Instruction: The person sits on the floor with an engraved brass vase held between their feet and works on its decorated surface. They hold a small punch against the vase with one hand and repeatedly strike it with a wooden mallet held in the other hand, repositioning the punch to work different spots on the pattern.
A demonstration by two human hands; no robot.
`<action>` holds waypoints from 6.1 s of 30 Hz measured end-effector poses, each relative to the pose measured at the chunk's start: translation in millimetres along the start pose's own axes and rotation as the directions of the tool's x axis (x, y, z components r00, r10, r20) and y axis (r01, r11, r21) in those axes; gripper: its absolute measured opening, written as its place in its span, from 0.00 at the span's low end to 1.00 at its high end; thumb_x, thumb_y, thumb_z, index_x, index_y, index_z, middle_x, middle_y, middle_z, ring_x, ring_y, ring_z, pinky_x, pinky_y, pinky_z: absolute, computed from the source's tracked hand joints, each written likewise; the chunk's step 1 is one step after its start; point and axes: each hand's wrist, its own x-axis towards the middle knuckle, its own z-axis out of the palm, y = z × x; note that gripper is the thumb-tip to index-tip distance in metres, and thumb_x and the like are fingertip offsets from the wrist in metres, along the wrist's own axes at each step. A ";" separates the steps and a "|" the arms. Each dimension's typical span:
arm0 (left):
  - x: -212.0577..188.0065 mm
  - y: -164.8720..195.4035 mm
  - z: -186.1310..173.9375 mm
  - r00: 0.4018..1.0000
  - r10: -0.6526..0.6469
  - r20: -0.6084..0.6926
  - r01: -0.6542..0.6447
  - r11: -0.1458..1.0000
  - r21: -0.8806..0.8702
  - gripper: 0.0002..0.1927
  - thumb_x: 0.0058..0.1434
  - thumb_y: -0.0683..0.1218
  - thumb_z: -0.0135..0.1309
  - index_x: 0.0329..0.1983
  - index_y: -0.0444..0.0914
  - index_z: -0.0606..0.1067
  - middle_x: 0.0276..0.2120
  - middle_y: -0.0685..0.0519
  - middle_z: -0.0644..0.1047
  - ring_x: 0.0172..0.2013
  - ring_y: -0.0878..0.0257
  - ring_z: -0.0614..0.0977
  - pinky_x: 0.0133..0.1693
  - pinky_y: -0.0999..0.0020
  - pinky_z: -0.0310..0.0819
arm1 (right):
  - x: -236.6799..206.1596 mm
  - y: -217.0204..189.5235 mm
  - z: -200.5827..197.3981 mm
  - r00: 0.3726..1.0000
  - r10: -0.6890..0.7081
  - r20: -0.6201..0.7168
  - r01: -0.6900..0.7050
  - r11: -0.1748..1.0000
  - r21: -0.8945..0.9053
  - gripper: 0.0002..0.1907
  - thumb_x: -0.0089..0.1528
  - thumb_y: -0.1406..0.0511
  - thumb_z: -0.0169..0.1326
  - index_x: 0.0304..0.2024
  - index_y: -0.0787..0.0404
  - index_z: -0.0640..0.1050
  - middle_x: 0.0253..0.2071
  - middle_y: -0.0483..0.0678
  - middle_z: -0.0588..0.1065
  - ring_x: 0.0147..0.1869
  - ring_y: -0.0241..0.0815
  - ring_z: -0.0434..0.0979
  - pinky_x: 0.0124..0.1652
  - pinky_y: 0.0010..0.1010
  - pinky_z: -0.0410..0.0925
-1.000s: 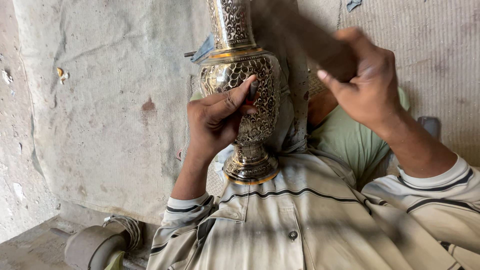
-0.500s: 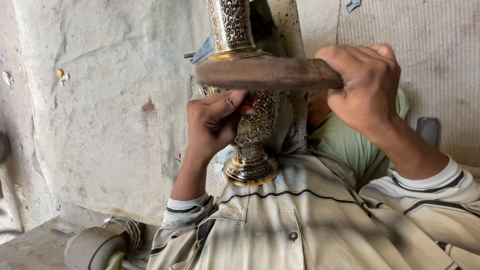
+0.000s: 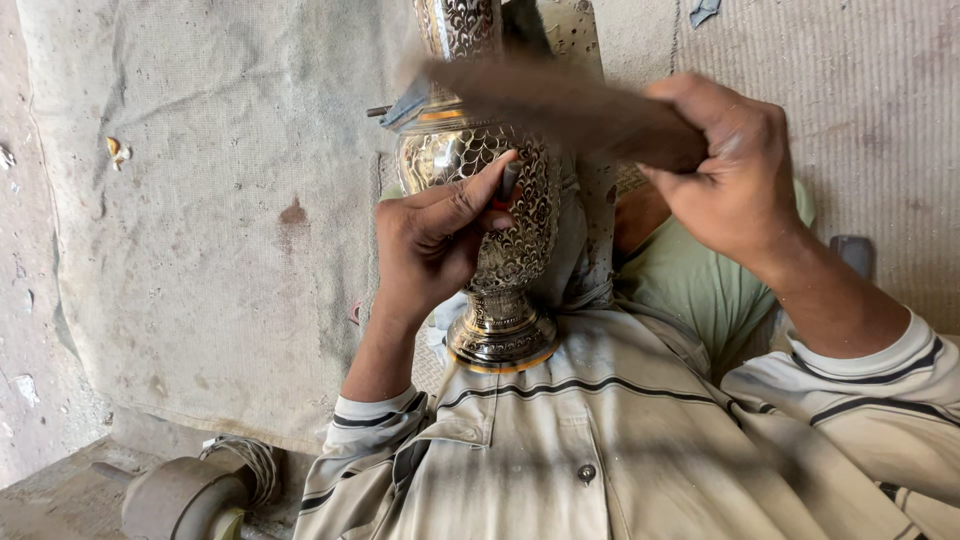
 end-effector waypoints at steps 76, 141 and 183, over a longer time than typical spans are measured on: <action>-9.6 -14.8 -8.3 0.996 0.006 -0.084 -0.008 1.000 -0.015 0.29 0.59 0.24 0.53 0.62 0.38 0.76 0.43 0.47 0.84 0.44 0.64 0.87 0.49 0.70 0.84 | 34.7 -21.5 2.9 1.000 -0.011 0.005 0.010 0.993 0.119 0.10 0.63 0.71 0.62 0.45 0.57 0.75 0.30 0.43 0.76 0.33 0.41 0.79 0.36 0.37 0.68; -8.7 -13.7 11.5 0.963 0.017 -0.269 -0.012 1.000 0.022 0.32 0.62 0.24 0.53 0.67 0.40 0.73 0.42 0.48 0.85 0.47 0.64 0.87 0.54 0.71 0.82 | 35.2 8.9 9.7 0.991 -0.101 0.089 0.121 0.959 -0.258 0.17 0.58 0.74 0.60 0.50 0.58 0.79 0.32 0.47 0.78 0.31 0.45 0.79 0.32 0.40 0.69; -12.9 -15.6 4.1 0.959 -0.019 -0.284 0.012 1.000 -0.026 0.33 0.59 0.22 0.50 0.65 0.38 0.73 0.42 0.46 0.84 0.45 0.64 0.87 0.55 0.67 0.82 | 61.1 -28.8 -3.8 0.994 -0.097 0.055 0.099 0.994 -0.038 0.18 0.52 0.75 0.59 0.45 0.58 0.78 0.29 0.49 0.77 0.32 0.51 0.80 0.33 0.43 0.70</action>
